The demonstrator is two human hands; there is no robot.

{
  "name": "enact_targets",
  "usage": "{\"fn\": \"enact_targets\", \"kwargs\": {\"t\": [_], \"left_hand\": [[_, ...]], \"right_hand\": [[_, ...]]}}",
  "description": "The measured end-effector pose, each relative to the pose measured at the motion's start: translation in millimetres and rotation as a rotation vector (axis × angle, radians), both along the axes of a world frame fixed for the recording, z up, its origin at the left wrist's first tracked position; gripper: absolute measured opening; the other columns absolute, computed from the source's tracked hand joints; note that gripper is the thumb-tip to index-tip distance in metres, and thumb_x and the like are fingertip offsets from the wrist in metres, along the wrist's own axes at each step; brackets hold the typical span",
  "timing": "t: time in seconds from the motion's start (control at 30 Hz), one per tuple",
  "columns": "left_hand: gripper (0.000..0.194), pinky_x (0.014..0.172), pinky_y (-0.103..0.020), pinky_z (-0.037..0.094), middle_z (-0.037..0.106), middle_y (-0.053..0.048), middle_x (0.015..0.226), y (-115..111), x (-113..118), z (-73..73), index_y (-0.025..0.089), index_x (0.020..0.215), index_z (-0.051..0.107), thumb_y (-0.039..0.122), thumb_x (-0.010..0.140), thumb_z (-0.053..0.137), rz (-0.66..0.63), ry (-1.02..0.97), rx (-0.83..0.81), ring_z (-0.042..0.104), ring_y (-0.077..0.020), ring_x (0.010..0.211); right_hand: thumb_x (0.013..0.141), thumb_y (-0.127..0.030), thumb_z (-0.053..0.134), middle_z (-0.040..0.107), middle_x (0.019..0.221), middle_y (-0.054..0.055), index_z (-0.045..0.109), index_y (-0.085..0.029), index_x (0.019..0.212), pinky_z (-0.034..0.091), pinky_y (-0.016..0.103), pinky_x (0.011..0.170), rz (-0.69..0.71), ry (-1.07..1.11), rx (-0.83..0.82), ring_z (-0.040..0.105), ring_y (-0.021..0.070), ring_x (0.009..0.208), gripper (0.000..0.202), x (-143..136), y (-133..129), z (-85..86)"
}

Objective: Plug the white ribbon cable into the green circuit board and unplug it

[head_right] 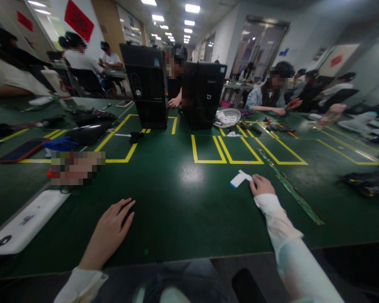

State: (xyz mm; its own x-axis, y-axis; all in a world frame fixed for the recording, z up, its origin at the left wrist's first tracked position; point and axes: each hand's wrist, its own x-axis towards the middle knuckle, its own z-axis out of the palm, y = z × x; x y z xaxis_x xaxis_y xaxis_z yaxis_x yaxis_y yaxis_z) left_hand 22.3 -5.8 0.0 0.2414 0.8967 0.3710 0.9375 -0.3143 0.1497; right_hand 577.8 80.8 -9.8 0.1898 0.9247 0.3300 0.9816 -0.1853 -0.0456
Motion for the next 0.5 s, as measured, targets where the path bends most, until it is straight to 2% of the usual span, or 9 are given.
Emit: {"fn": "enact_targets", "kwargs": {"t": [0.13,0.27,0.37,0.5], "left_hand": [[0.041,0.104,-0.051,0.041,0.058,-0.015,0.129,-0.4,0.4,1.8,0.015,0.125,0.057,0.035,0.094,0.039,0.002,-0.022,0.0,0.052,-0.0302,0.122],[0.042,0.104,-0.051,0.04,0.058,-0.015,0.129,-1.0,0.6,2.8,0.015,0.125,0.057,0.035,0.094,0.039,0.007,-0.036,-0.003,0.053,-0.0298,0.122],[0.042,0.105,-0.05,0.04,0.057,-0.014,0.13,-0.9,0.3,2.4,0.015,0.126,0.057,0.035,0.094,0.039,0.014,-0.023,-0.015,0.051,-0.0293,0.123],[0.042,0.105,-0.05,0.04,0.057,-0.015,0.129,-0.3,-0.2,1.6,0.014,0.125,0.057,0.035,0.094,0.038,0.017,-0.013,-0.02,0.053,-0.0291,0.12]], "right_hand": [[0.087,-0.028,0.042,0.062,0.119,0.02,0.065,-0.007,0.114,0.046,0.044,0.096,0.256,0.027,0.05,0.057,0.0282,0.112,0.041,-51.0,29.4,3.0],[0.089,-0.029,0.044,0.062,0.124,0.014,0.064,-0.013,0.116,0.045,0.043,0.098,0.447,0.035,0.027,0.055,0.0253,0.114,0.037,-113.9,50.0,1.2],[0.091,-0.03,0.044,0.06,0.127,0.013,0.063,-0.015,0.118,0.044,0.043,0.099,0.682,0.05,0.021,0.054,0.0242,0.117,0.036,-165.5,48.9,-1.8],[0.093,-0.031,0.043,0.059,0.127,0.014,0.061,-0.015,0.119,0.044,0.047,0.097,0.978,0.099,0.075,0.053,0.0257,0.115,0.036,-227.0,25.8,-2.4]]}}
